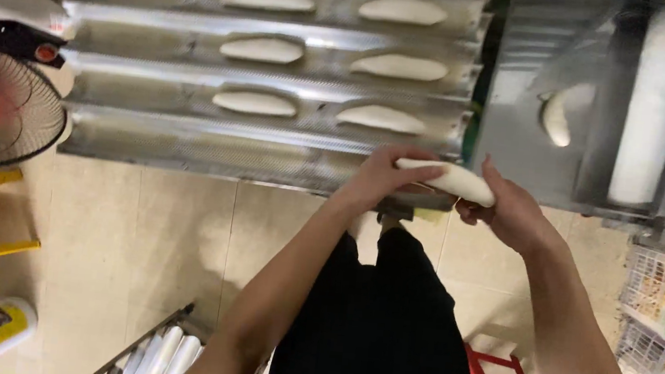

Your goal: Placing dough balls into a molding machine and arranging the resulting shaped dough onto specialized baking trays.

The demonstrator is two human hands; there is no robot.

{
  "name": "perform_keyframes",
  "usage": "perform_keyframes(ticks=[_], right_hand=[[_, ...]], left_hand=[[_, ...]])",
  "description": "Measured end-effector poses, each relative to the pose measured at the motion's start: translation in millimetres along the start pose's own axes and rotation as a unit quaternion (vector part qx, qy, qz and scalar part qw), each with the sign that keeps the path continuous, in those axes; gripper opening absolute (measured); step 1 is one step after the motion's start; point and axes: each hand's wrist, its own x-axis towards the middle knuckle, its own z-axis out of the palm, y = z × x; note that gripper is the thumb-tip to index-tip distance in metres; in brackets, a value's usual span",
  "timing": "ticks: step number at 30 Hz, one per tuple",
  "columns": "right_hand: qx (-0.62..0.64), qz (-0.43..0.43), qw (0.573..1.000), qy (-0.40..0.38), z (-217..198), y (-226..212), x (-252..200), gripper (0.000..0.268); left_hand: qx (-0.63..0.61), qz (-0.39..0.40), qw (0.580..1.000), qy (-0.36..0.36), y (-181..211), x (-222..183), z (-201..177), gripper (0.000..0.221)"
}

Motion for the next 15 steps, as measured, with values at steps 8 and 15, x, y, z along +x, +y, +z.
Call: perform_keyframes(ticks=[8,15], right_hand=[[-0.328,-0.233,0.914,0.049,92,0,-15,0.044],[-0.412,-0.276,0.857,0.141,77,3,15,0.031]], left_hand=[[0.027,-0.025,0.995,0.096,-17,-73,-63,0.039],[0.294,0.017,0.941,0.166,-5,-55,-106,0.037]])
